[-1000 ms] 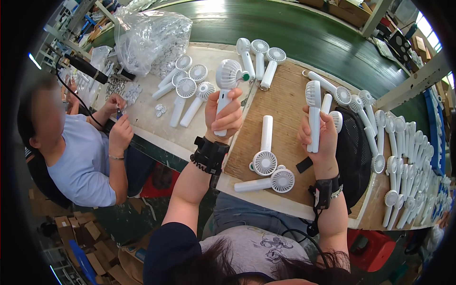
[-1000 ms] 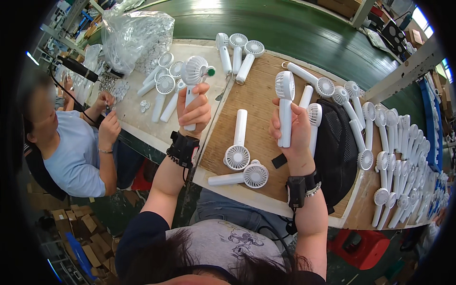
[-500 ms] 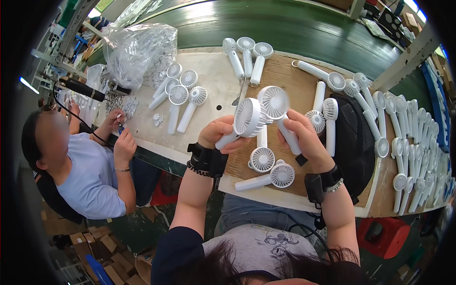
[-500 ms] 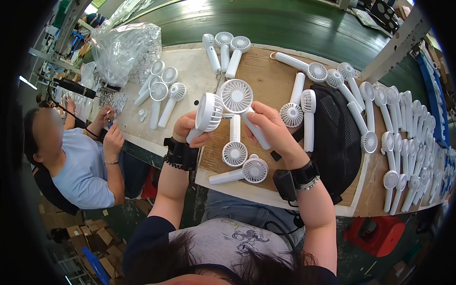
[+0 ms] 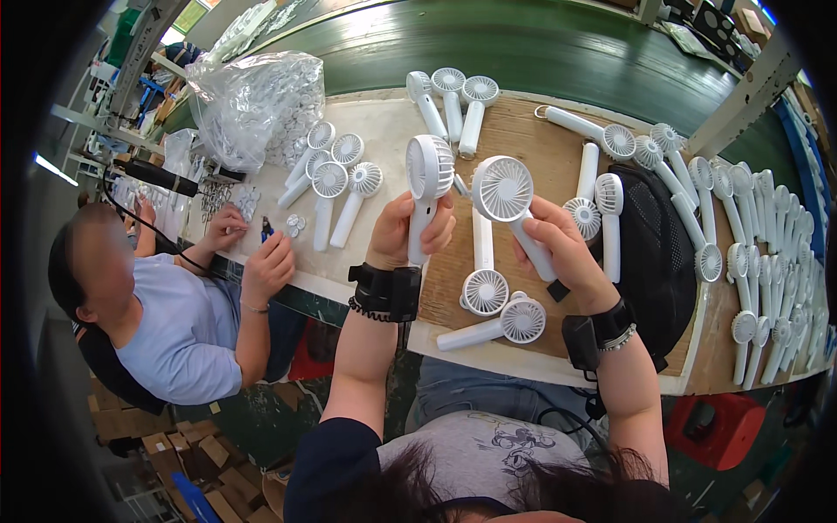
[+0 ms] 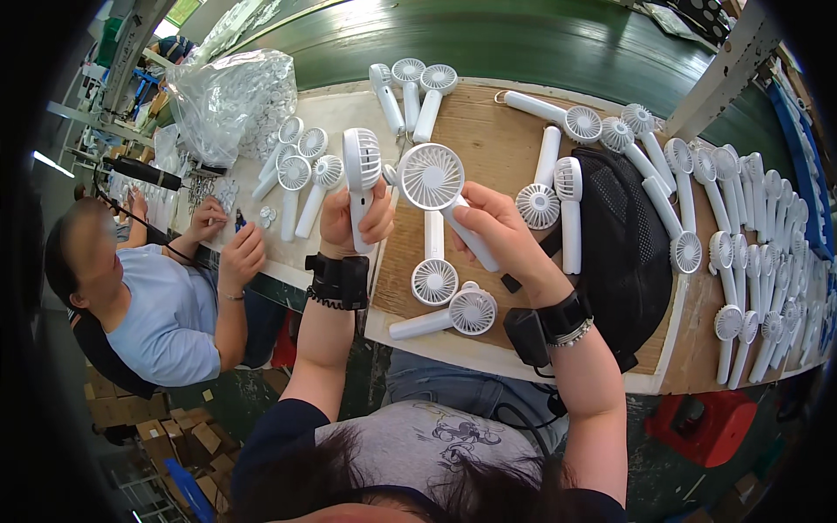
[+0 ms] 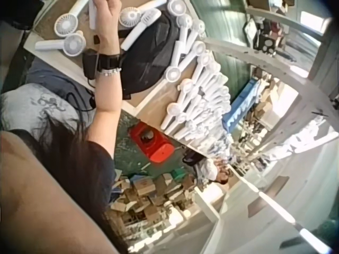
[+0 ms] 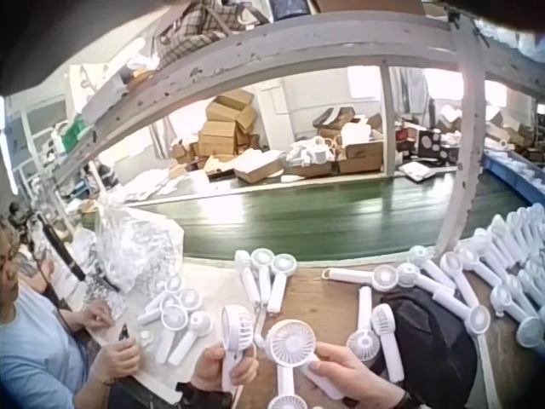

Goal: Inspecting and organizing handheld fans at an assembly station.

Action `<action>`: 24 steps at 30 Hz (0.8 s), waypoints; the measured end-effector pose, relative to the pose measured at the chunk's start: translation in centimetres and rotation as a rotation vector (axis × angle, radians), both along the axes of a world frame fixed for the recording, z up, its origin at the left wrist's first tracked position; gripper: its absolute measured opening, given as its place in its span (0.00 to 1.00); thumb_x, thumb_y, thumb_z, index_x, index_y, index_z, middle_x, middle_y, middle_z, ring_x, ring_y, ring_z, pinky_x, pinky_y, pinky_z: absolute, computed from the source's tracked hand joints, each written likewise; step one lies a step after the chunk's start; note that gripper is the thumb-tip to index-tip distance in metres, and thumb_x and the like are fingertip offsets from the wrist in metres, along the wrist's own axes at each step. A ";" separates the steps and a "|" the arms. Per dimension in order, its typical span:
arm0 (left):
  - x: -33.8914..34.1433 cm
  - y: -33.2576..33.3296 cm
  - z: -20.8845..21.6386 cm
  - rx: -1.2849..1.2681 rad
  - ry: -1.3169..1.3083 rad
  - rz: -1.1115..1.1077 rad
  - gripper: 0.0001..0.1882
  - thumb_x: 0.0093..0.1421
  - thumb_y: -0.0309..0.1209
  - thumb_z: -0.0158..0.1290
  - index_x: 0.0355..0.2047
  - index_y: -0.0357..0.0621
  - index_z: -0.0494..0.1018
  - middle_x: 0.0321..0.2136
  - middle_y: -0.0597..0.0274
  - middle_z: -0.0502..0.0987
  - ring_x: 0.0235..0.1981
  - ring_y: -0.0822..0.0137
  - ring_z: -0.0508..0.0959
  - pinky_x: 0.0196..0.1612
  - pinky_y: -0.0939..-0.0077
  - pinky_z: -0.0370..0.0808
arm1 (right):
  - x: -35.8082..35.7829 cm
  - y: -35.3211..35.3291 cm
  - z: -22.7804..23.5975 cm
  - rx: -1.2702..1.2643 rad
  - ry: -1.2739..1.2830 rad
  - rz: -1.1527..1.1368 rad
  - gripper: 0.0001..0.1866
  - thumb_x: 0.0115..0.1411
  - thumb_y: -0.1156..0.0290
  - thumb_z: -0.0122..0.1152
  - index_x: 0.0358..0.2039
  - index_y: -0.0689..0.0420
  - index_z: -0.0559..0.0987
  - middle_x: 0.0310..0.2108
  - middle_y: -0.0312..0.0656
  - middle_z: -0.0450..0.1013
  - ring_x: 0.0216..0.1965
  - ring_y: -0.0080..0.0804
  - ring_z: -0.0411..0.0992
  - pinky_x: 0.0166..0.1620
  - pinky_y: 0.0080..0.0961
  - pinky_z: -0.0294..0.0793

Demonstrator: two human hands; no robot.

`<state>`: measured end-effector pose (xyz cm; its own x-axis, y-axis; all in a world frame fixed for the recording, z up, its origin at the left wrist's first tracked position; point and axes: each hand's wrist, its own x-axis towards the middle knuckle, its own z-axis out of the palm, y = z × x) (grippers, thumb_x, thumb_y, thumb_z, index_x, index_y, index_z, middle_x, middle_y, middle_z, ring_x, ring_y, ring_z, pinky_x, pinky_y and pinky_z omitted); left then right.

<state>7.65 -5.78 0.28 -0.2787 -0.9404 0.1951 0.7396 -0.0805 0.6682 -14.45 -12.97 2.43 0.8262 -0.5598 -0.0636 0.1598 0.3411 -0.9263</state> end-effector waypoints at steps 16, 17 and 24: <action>-0.1 0.0 -0.8 -0.198 0.284 -0.221 0.23 0.52 0.43 0.46 0.34 0.32 0.61 0.08 0.66 0.60 0.07 0.76 0.59 0.08 0.85 0.53 | 0.0 -0.1 -0.3 -0.015 -0.043 -0.033 0.16 0.56 0.66 0.43 0.42 0.62 0.67 0.16 0.37 0.65 0.15 0.17 0.62 0.20 0.12 0.62; -0.2 0.0 -0.8 -0.202 0.296 -0.229 0.23 0.52 0.43 0.46 0.34 0.31 0.61 0.08 0.66 0.60 0.07 0.76 0.59 0.08 0.85 0.53 | 0.0 -0.1 -0.2 -0.011 -0.048 -0.036 0.16 0.56 0.66 0.43 0.42 0.62 0.67 0.16 0.37 0.65 0.15 0.17 0.62 0.20 0.12 0.62; -0.1 0.8 -0.8 -0.088 0.136 -0.240 0.24 0.49 0.40 0.49 0.37 0.28 0.62 0.10 0.61 0.64 0.07 0.75 0.61 0.11 0.83 0.56 | 0.1 -0.3 -0.3 0.039 -0.038 -0.129 0.16 0.56 0.66 0.43 0.42 0.62 0.67 0.16 0.37 0.65 0.16 0.18 0.62 0.20 0.12 0.62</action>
<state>7.57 -4.96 -0.51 -0.4567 -0.8285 0.3241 0.7900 -0.2101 0.5761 -14.36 -13.24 2.18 0.7498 -0.6592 -0.0575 0.2394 0.3513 -0.9052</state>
